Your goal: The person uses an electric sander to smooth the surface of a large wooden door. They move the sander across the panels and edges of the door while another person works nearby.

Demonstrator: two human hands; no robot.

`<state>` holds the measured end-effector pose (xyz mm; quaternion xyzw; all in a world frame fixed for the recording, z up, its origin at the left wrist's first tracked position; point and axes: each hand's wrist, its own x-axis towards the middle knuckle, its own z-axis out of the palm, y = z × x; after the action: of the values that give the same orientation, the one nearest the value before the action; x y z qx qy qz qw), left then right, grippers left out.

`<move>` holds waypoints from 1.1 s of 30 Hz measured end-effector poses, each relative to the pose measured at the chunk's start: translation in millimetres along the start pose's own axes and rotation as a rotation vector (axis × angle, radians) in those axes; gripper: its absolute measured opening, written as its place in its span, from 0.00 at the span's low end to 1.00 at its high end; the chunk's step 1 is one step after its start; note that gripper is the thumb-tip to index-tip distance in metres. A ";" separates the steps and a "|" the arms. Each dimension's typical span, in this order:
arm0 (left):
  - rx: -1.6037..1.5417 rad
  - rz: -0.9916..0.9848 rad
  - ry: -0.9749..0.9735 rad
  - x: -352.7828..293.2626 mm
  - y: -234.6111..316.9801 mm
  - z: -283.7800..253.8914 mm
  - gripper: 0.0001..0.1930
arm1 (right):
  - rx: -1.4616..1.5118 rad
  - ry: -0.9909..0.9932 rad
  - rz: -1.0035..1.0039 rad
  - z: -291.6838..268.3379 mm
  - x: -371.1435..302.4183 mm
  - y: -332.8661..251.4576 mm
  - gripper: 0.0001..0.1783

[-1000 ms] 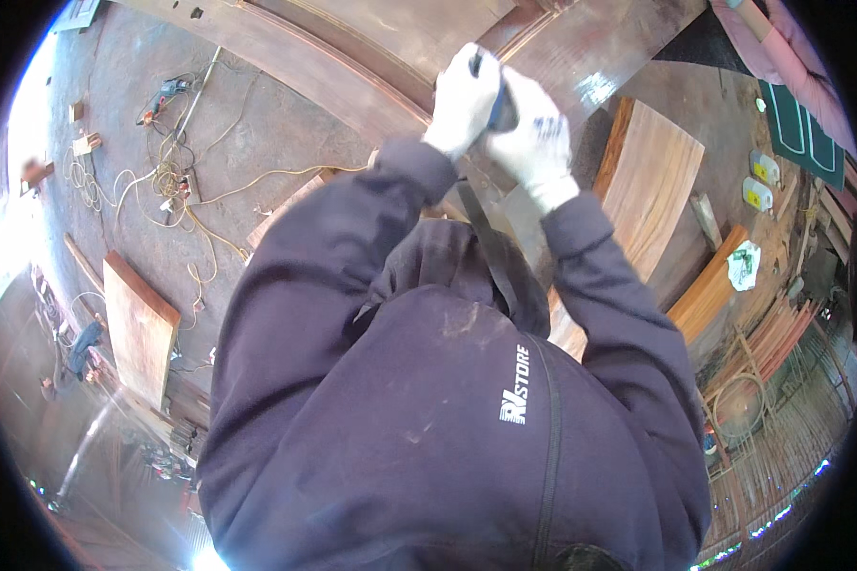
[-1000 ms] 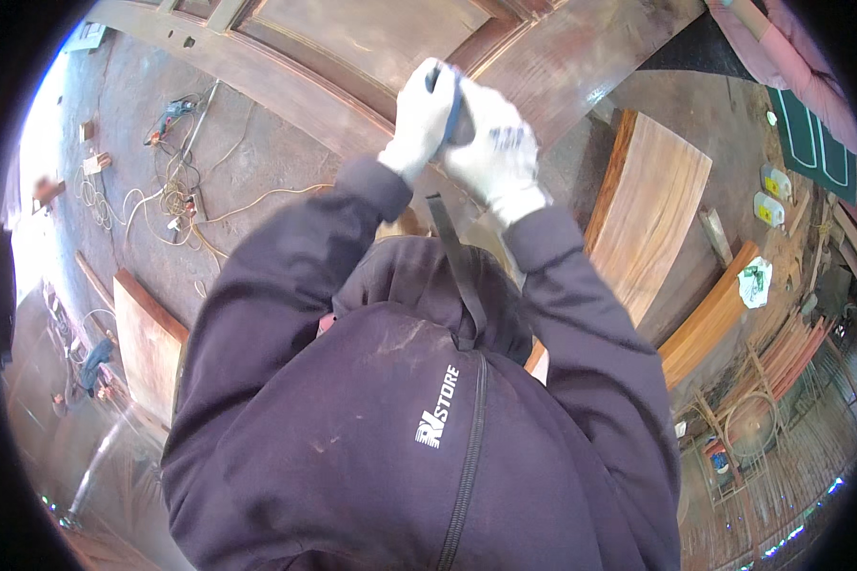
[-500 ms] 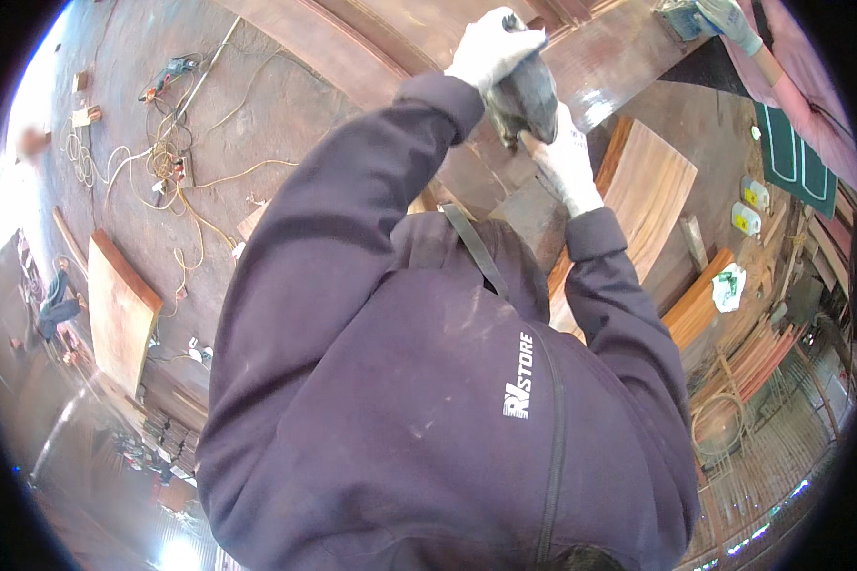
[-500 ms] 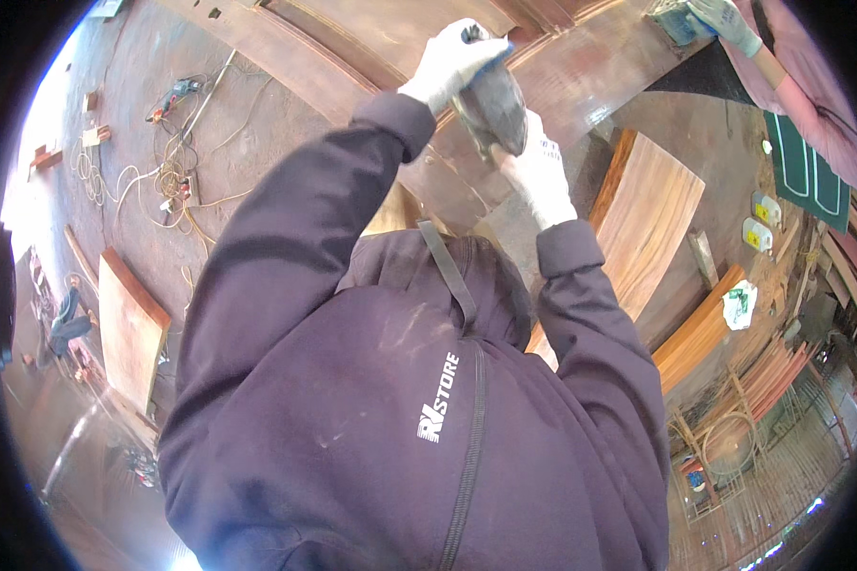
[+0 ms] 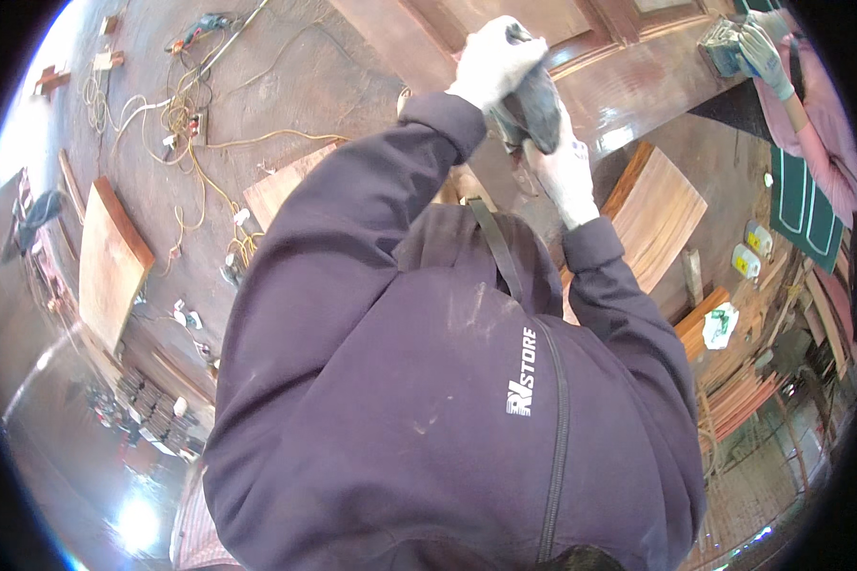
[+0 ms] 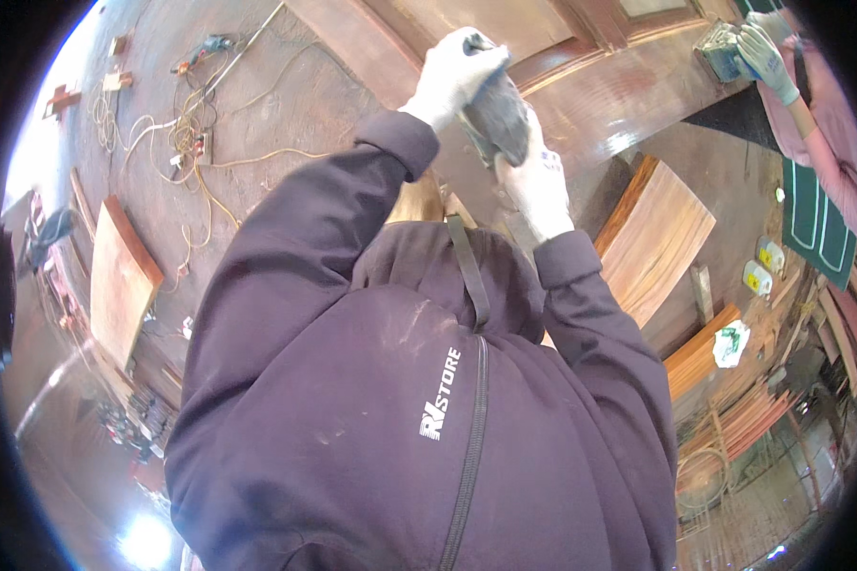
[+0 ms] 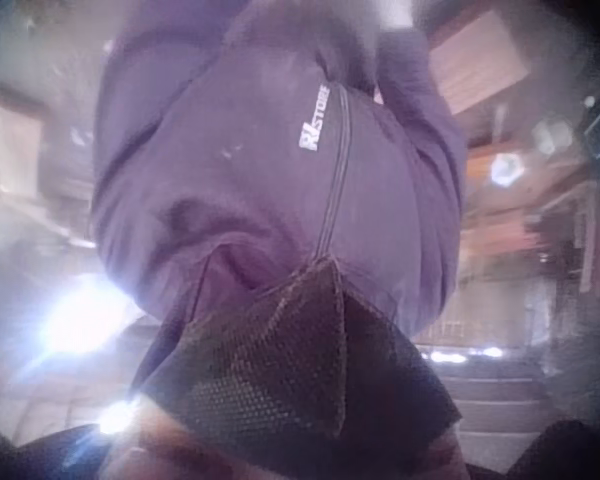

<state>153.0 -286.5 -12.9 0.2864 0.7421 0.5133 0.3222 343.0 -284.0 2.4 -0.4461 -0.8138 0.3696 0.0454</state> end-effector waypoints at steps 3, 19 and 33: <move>0.095 0.000 0.007 -6.3 14.8 -9.7 0.20 | 0.033 -0.017 0.109 4.4 -9.5 -14.2 0.43; -0.166 -0.018 0.140 16.8 -15.4 -16.2 0.16 | -0.198 0.011 -0.152 0.8 20.2 -22.0 0.39; -0.268 0.002 0.123 12.1 -9.9 -6.7 0.15 | -0.298 0.051 -0.164 -4.1 18.8 -5.9 0.39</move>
<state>139.3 -284.3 -22.7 0.2095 0.6851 0.6245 0.3111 329.3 -269.3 4.4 -0.3890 -0.8920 0.2284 0.0292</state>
